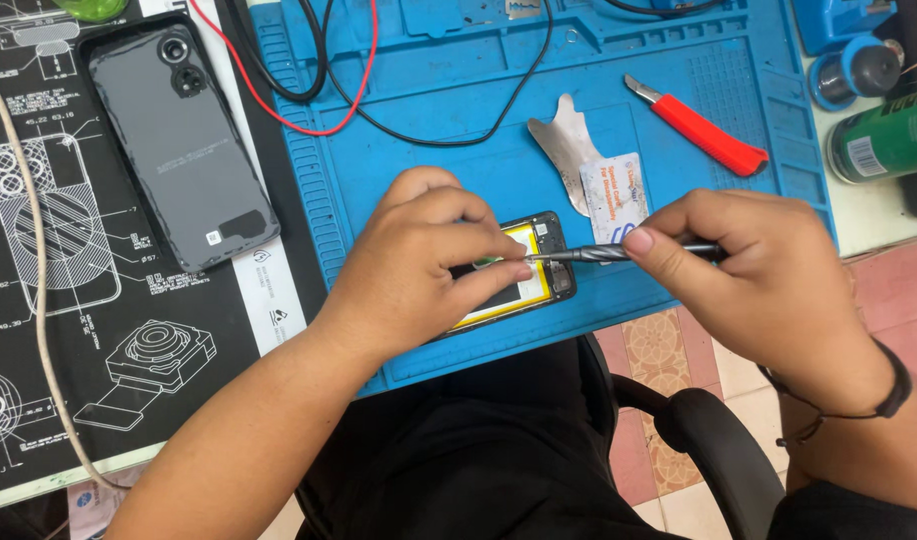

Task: The person uses a blue electric screwdriver to remove screws from the back of a disassembled smartphone, then switches to a metal pick to pry and lift internal components near the battery. The phone remains open on a blue work mat throughout.

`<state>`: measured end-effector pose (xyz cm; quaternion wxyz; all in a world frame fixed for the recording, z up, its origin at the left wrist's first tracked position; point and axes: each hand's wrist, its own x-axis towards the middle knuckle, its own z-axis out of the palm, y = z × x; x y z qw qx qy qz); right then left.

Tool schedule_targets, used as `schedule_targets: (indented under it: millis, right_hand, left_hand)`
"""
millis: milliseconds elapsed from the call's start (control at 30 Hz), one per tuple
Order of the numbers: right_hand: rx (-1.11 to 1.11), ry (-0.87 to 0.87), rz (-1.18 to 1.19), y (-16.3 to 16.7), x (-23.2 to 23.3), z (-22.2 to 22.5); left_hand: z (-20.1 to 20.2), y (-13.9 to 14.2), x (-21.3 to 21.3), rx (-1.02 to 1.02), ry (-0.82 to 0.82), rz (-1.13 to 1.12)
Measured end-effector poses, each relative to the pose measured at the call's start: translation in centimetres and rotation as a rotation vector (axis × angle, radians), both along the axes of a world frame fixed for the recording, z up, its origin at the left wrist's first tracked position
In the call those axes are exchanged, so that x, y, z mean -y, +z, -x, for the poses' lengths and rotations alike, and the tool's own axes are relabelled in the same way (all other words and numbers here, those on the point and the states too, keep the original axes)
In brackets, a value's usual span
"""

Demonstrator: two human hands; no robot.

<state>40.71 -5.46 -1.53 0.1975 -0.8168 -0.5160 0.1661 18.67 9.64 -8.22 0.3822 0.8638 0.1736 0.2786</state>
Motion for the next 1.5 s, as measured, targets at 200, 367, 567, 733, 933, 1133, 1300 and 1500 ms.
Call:
schedule_targets:
  millis: [200, 367, 567, 733, 933, 1133, 1300, 1500]
  right_hand:
    - [0.208, 0.264, -0.034, 2.1, 1.1, -1.1]
    - [0.278, 0.266, 0.030, 2.1, 1.3, -0.9]
    - [0.316, 0.304, -0.005, 2.2, 0.7, -0.2]
    - [0.428, 0.415, -0.011, 2.7, 0.5, 0.7]
    - [0.757, 0.686, 0.213, 3.8, 0.2, 2.8]
    - [0.733, 0.826, 0.390, 4.4, -1.9, 1.3]
    - [0.557, 0.808, 0.246, 4.5, -1.7, 1.1]
    - [0.510, 0.657, 0.323, 4.3, -1.4, 1.0]
  left_hand:
    - [0.2, -0.4, -0.5, -0.116, 0.030, -0.069]
    - [0.1, -0.7, -0.5, -0.172, 0.006, -0.078]
    - [0.2, -0.6, -0.6, -0.172, 0.010, -0.065]
    - [0.1, -0.6, -0.5, -0.190, 0.017, -0.053]
    - [0.2, -0.4, -0.6, -0.201, 0.019, -0.065]
    - [0.2, -0.4, -0.7, -0.179, 0.010, -0.088]
    - [0.3, -0.4, -0.7, -0.175, 0.007, -0.094]
    - [0.2, -0.3, -0.6, -0.194, 0.017, -0.084]
